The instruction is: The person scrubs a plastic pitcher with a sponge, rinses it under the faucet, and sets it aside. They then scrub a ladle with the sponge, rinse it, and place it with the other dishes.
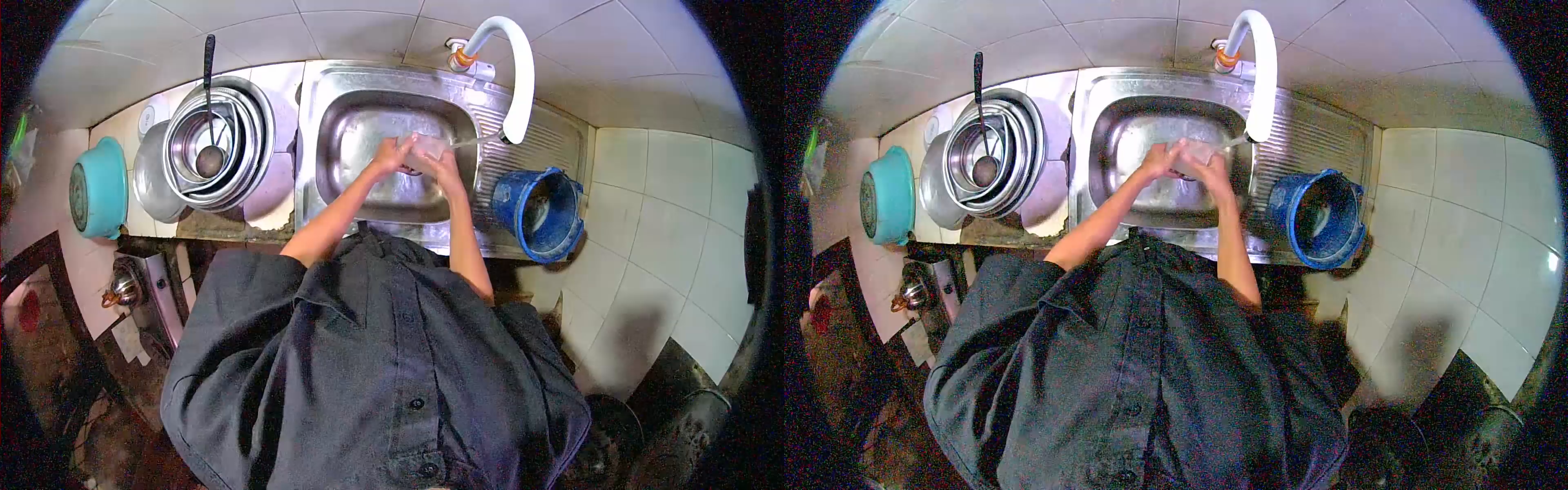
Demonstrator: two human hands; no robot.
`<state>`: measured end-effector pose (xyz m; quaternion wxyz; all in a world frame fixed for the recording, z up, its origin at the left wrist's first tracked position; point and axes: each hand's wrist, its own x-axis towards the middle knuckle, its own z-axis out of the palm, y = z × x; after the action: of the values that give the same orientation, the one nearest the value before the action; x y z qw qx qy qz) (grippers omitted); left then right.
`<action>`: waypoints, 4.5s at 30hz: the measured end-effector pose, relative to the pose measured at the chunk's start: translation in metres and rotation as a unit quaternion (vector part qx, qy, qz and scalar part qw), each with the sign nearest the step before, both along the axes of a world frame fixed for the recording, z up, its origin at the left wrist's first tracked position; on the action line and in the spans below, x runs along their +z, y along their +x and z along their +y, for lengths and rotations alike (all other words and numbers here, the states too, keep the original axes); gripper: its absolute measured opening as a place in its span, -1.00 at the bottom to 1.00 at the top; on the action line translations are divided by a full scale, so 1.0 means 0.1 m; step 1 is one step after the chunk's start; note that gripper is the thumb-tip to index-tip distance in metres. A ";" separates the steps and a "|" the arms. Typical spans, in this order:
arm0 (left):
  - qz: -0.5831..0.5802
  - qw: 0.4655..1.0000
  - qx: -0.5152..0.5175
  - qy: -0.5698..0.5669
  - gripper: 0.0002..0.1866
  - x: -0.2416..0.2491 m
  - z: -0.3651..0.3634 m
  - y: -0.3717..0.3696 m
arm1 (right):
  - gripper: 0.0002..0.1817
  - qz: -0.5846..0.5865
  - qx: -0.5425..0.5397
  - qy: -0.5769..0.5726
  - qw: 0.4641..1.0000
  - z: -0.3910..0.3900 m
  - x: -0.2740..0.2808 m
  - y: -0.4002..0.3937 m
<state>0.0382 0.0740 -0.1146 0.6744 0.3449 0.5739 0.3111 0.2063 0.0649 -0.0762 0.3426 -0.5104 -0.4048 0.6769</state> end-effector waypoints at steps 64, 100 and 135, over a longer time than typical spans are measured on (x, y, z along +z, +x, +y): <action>-0.343 0.873 0.255 -0.234 -0.47 -0.06 0.44 0.77 | -0.57 -0.462 -0.121 0.217 0.851 0.13 0.12 -0.25; -0.223 0.972 0.052 -0.046 -0.37 0.34 0.34 -0.07 | -0.43 -0.281 -0.250 0.054 0.925 0.08 0.12 -0.06; 0.124 0.950 -0.153 0.240 -0.02 0.34 0.28 0.36 | -0.70 0.244 -0.293 -0.265 0.886 -0.14 -0.68 0.20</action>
<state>0.0740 0.1016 -0.0805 0.5345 0.6163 0.5018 0.2874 0.2262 0.0510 -0.1443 0.4654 -0.4967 0.0536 0.7306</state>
